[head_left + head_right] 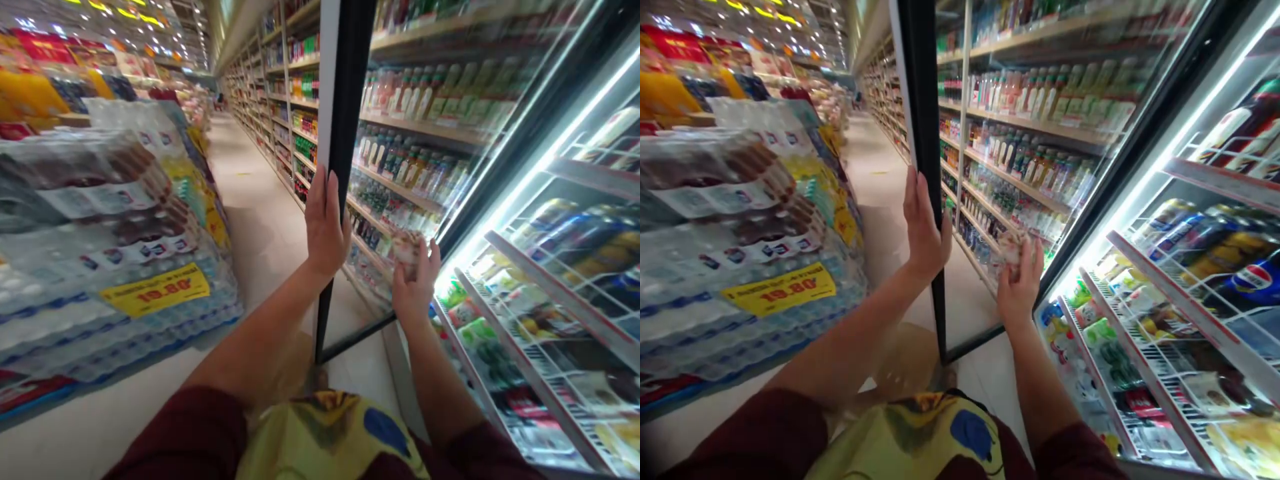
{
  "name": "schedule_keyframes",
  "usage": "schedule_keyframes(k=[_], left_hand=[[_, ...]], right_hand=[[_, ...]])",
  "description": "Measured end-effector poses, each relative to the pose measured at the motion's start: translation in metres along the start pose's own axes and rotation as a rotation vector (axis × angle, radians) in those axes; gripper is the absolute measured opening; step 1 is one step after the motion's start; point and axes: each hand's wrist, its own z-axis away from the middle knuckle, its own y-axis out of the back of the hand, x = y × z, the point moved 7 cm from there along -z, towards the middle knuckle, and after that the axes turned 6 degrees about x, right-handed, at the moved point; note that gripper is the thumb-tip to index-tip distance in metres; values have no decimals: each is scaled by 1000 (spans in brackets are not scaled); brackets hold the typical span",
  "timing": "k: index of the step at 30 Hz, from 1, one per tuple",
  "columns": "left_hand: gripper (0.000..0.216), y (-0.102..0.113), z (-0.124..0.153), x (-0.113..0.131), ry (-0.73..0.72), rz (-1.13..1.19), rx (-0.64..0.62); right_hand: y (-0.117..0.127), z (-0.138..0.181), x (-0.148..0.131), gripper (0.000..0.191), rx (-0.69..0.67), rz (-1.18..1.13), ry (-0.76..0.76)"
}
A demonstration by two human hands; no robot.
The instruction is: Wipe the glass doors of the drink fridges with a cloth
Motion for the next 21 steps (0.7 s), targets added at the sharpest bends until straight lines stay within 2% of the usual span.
schedule_keyframes(k=[4,7,13,17,21], left_hand=[[63,-13,-1,-35,74,12,-35],[65,-23,-4,-62,113,7,-32],[68,-42,-14,-112,166,-83,-20],[70,-54,-17,-142,185,-159,-2],[73,-63,-21,-165,142,-244,42]], right_hand=[[-4,3,23,64,-11,11,-60],[-12,5,38,58,-36,-18,-99],[-54,-1,68,47,-72,-78,-135],[-79,-30,87,44,49,-75,-56],[-100,-83,114,42,158,-58,82]])
